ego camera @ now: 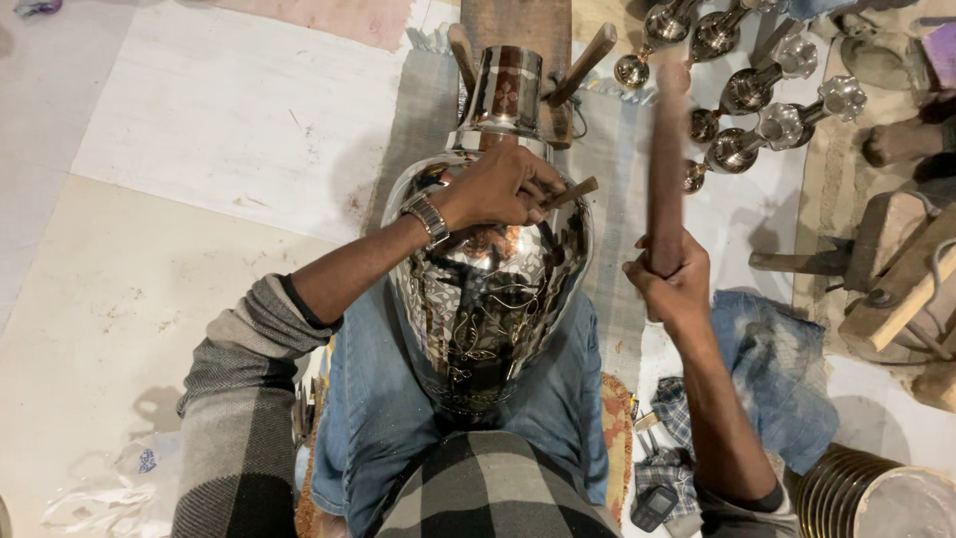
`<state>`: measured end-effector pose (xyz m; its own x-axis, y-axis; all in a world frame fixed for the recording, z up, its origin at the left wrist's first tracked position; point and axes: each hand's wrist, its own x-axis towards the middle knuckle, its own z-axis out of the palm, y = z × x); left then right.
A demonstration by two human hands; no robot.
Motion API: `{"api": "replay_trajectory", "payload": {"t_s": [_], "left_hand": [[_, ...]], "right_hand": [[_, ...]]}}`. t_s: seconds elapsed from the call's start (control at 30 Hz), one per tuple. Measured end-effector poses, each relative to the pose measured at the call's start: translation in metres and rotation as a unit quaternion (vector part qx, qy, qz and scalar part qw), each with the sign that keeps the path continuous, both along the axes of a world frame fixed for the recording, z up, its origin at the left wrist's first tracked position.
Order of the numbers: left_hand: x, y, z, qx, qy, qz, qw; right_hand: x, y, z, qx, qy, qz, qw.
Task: The person uses a chisel and wooden mallet to engrave a floral pattern onto a polished metal vessel. They repeatedly position the chisel and strike it with the mallet to create indentations on the surface.
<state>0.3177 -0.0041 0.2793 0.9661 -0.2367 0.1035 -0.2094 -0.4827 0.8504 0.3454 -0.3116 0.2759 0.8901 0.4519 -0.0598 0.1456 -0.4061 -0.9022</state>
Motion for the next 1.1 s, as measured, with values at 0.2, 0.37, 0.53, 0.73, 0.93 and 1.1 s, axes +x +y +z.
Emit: {"api": "replay_trajectory", "payload": {"t_s": [0.2, 0.37, 0.53, 0.73, 0.93, 1.1], "left_hand": [[-0.001, -0.002, 0.007, -0.007, 0.005, -0.010, 1.000], [0.003, 0.000, 0.001, -0.008, 0.032, -0.018, 0.999], [0.003, 0.005, -0.006, -0.014, -0.009, -0.032, 0.999], [0.000, 0.006, -0.006, -0.007, -0.081, -0.039, 0.996], [-0.002, 0.006, -0.004, 0.021, -0.020, -0.003, 1.000], [-0.002, 0.007, -0.004, -0.044, -0.060, -0.039, 0.996]], "right_hand": [[0.004, 0.001, -0.004, 0.004, 0.003, -0.018, 1.000], [0.003, 0.007, -0.007, 0.057, 0.055, -0.023, 0.997], [-0.003, 0.008, -0.012, 0.063, 0.062, -0.030, 0.996], [-0.008, 0.005, -0.008, -0.017, -0.073, 0.056, 0.996], [-0.011, 0.001, 0.007, -0.108, -0.041, 0.061, 0.991], [-0.018, 0.009, 0.005, -0.071, -0.072, 0.027, 0.995]]}}
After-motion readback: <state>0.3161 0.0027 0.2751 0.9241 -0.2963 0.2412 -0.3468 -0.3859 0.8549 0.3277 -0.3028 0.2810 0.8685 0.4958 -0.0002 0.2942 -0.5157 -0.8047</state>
